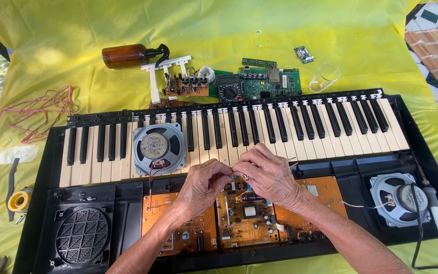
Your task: The person works on the internal circuit board of a disassembled electronic keyboard. They use a soldering iron to apply heat to components on the board and handle various wires and small parts during the process.
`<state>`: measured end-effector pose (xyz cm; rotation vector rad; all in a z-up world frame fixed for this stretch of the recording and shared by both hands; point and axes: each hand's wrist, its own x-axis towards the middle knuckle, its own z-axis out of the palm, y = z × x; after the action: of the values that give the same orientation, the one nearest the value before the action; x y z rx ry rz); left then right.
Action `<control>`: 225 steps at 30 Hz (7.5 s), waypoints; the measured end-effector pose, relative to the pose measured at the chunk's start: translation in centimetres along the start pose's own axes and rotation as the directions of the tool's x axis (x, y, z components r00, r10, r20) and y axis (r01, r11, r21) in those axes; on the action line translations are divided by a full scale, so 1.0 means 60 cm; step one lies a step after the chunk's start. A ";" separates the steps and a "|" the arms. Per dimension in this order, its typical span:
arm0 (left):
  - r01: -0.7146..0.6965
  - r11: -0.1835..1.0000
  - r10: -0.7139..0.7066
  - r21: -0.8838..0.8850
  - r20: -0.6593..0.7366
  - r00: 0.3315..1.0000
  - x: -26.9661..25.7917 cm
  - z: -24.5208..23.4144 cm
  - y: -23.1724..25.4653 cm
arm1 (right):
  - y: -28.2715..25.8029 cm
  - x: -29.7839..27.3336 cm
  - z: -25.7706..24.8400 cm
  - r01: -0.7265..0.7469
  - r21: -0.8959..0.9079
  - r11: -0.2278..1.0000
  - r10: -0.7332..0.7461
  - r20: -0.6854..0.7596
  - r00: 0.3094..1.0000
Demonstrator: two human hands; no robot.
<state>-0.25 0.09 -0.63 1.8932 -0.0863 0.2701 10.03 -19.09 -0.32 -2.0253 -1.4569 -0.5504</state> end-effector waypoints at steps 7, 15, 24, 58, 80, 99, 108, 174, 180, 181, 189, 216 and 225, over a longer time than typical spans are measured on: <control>-0.019 0.980 0.026 0.200 -0.030 0.999 -0.007 0.000 -0.020 | 0.001 0.020 0.000 -0.038 0.054 0.998 0.036 0.038 0.999; -0.161 0.821 0.219 0.548 -0.042 0.975 -0.026 0.001 -0.020 | 0.008 0.010 0.012 -0.084 0.162 0.983 0.081 0.022 0.996; -0.309 0.563 0.430 0.767 0.047 0.902 -0.028 0.005 -0.037 | -0.007 0.018 -0.006 -0.091 0.170 0.981 0.089 0.020 0.996; -0.214 0.422 0.223 0.881 0.128 0.966 -0.059 0.074 -0.111 | 0.007 -0.039 0.020 0.006 -0.065 0.998 0.007 0.193 0.981; -0.117 0.795 0.179 0.595 -0.046 0.983 -0.061 0.051 -0.118 | 0.045 -0.055 0.048 0.101 -0.029 0.994 -0.101 -0.002 0.995; 0.015 0.999 -0.024 -0.035 -0.295 0.955 -0.050 0.019 -0.068 | -0.013 -0.030 0.034 0.093 -0.197 0.976 -0.097 -0.014 0.995; 0.158 0.909 -0.279 -0.385 -0.282 0.918 -0.048 0.024 -0.082 | -0.012 -0.027 0.032 0.202 -0.280 0.938 -0.199 0.041 0.979; 0.302 0.656 -0.486 -0.692 -0.082 0.870 -0.040 0.006 -0.067 | -0.020 0.047 0.017 0.186 -0.118 0.976 -0.074 0.622 0.780; 0.308 0.658 -0.488 -0.687 -0.078 0.869 -0.042 0.001 -0.045 | -0.025 0.065 0.009 -0.170 0.027 0.985 0.105 0.688 0.718; 0.308 0.658 -0.488 -0.687 -0.078 0.869 -0.043 0.002 -0.047 | -0.025 0.069 0.006 -0.170 0.028 0.985 0.105 0.688 0.718; 0.267 0.693 -0.435 -0.669 -0.093 0.895 -0.043 -0.001 -0.039 | -0.019 0.092 0.007 -0.273 0.002 0.962 0.185 0.728 0.660; 0.369 0.731 -0.428 -0.574 0.034 0.903 -0.038 0.014 -0.084 | 0.007 0.055 0.021 -0.263 0.032 0.964 0.169 0.691 0.703; 0.444 0.750 -0.409 -0.490 0.183 0.894 -0.042 0.021 -0.104 | -0.001 0.061 0.010 -0.253 0.059 0.966 0.151 0.668 0.729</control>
<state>-1.33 0.84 -7.37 1.3228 0.2166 -0.1280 11.12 -16.05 1.54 -2.3343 -1.5484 0.4211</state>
